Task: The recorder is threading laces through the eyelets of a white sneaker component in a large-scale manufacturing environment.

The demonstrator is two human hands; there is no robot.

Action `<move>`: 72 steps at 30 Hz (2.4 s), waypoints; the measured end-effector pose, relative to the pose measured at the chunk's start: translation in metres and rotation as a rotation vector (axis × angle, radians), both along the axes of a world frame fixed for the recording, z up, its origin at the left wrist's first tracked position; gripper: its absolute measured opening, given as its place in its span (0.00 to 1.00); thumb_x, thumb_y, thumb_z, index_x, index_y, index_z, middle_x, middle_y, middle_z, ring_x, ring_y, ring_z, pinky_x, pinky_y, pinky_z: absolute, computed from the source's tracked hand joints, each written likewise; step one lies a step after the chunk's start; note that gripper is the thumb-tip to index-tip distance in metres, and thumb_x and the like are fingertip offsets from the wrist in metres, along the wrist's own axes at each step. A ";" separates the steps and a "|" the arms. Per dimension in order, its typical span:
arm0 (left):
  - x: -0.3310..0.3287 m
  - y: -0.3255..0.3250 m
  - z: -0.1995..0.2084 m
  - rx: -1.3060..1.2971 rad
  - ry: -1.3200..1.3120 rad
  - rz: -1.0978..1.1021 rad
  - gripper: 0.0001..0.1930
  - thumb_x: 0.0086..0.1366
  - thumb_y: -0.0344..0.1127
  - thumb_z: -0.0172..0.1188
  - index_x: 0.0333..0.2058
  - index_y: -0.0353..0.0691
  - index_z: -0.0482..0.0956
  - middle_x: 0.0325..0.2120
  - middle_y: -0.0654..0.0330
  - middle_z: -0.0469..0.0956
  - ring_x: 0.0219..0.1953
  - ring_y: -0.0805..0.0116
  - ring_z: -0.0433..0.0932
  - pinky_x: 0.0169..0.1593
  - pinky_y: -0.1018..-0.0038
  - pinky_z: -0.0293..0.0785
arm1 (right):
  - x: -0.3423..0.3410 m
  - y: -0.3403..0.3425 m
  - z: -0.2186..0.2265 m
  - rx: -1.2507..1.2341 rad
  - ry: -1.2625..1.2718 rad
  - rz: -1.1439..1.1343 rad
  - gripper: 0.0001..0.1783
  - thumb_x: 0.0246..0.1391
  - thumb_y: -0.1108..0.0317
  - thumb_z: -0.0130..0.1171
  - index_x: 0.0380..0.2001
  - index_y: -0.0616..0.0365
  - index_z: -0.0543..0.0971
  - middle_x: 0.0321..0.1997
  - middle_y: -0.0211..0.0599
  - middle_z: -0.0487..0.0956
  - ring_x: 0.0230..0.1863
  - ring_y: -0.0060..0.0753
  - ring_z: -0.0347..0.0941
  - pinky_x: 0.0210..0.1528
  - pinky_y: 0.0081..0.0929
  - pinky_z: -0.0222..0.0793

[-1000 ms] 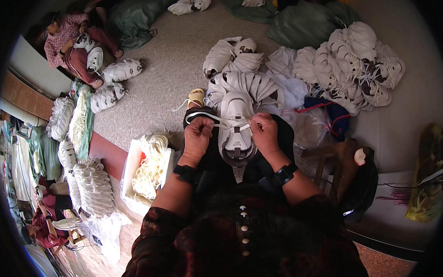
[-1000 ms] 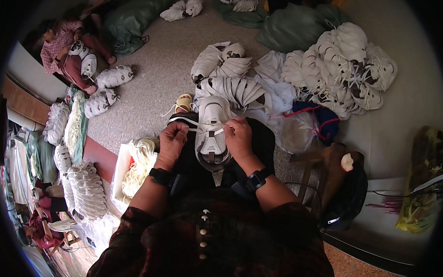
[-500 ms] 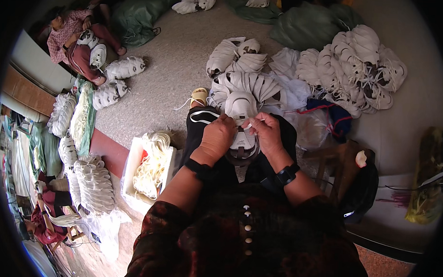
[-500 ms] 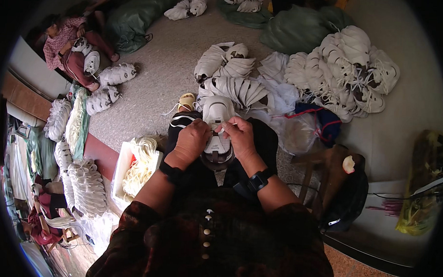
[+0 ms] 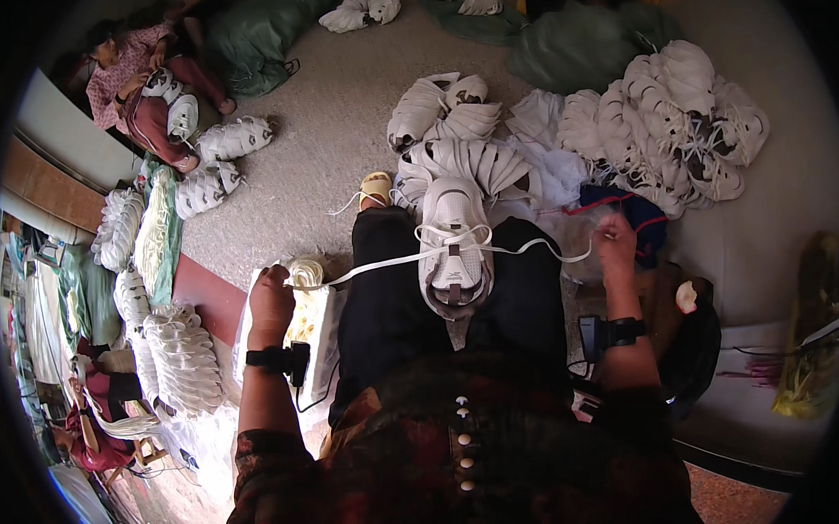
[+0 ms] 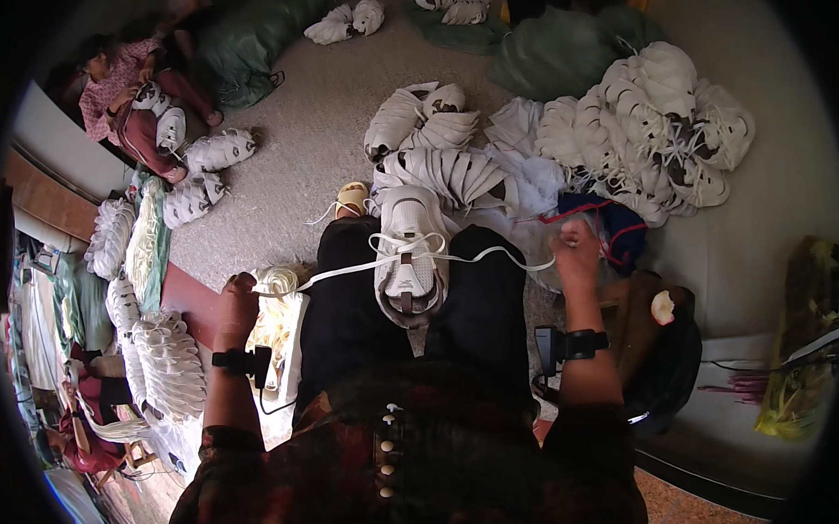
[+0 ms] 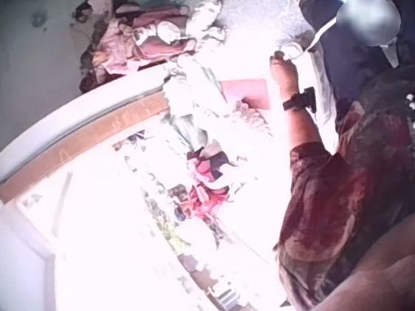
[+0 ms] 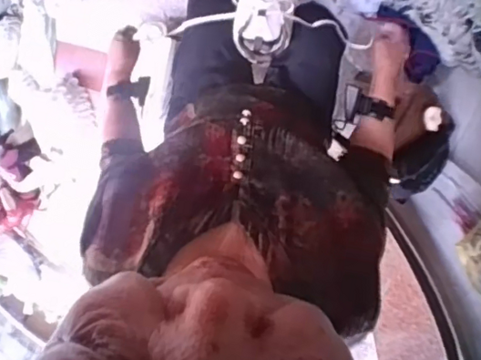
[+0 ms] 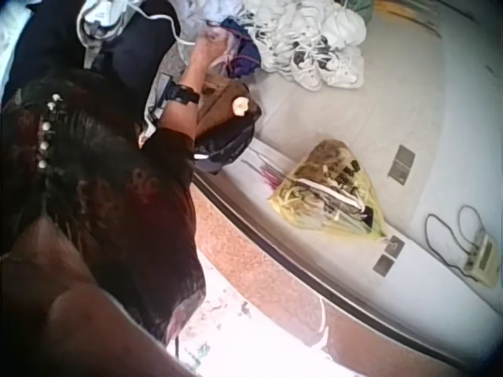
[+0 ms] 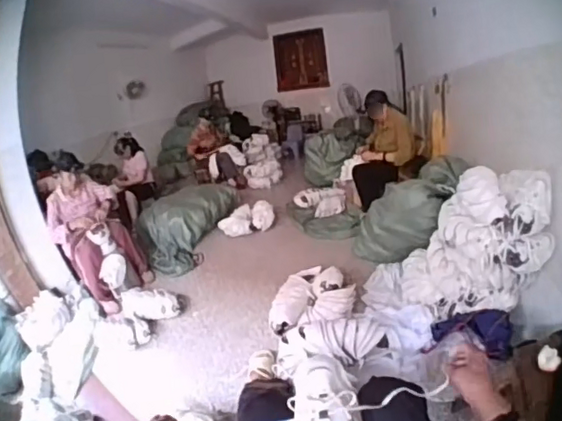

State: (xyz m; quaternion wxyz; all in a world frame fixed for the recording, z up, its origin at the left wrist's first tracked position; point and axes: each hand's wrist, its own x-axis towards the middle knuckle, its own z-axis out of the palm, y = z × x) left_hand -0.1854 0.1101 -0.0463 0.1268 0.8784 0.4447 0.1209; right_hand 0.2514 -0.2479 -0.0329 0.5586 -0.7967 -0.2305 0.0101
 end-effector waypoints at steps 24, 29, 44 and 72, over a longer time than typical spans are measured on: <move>0.180 -0.092 0.028 -1.097 -0.839 -0.318 0.07 0.60 0.30 0.55 0.24 0.36 0.77 0.20 0.69 0.74 0.23 0.84 0.65 0.30 0.85 0.62 | -0.088 0.110 0.030 0.095 0.778 0.776 0.08 0.50 0.68 0.56 0.22 0.61 0.76 0.22 0.22 0.73 0.25 0.13 0.65 0.28 0.15 0.60; 0.181 -0.088 0.017 -1.056 -0.790 -0.290 0.07 0.57 0.30 0.55 0.23 0.35 0.75 0.19 0.70 0.72 0.25 0.82 0.67 0.32 0.84 0.63 | -0.069 0.090 0.037 -0.448 0.263 0.520 0.10 0.46 0.65 0.59 0.20 0.61 0.75 0.23 0.35 0.76 0.26 0.25 0.72 0.28 0.26 0.65; 0.174 -0.093 0.018 -0.226 -0.514 -0.468 0.15 0.58 0.41 0.57 0.26 0.33 0.69 0.24 0.48 0.72 0.28 0.44 0.71 0.34 0.61 0.69 | -0.101 0.114 0.009 -0.077 0.362 0.672 0.07 0.43 0.78 0.56 0.30 0.62 0.73 0.27 0.31 0.74 0.28 0.20 0.67 0.34 0.18 0.64; 0.153 -0.107 0.044 -0.404 -0.289 -0.328 0.17 0.52 0.38 0.61 0.38 0.35 0.72 0.21 0.51 0.77 0.28 0.54 0.78 0.32 0.65 0.73 | -0.138 0.123 0.026 -0.443 -0.596 0.444 0.06 0.40 0.79 0.50 0.27 0.61 0.69 0.25 0.45 0.70 0.33 0.51 0.69 0.33 0.41 0.65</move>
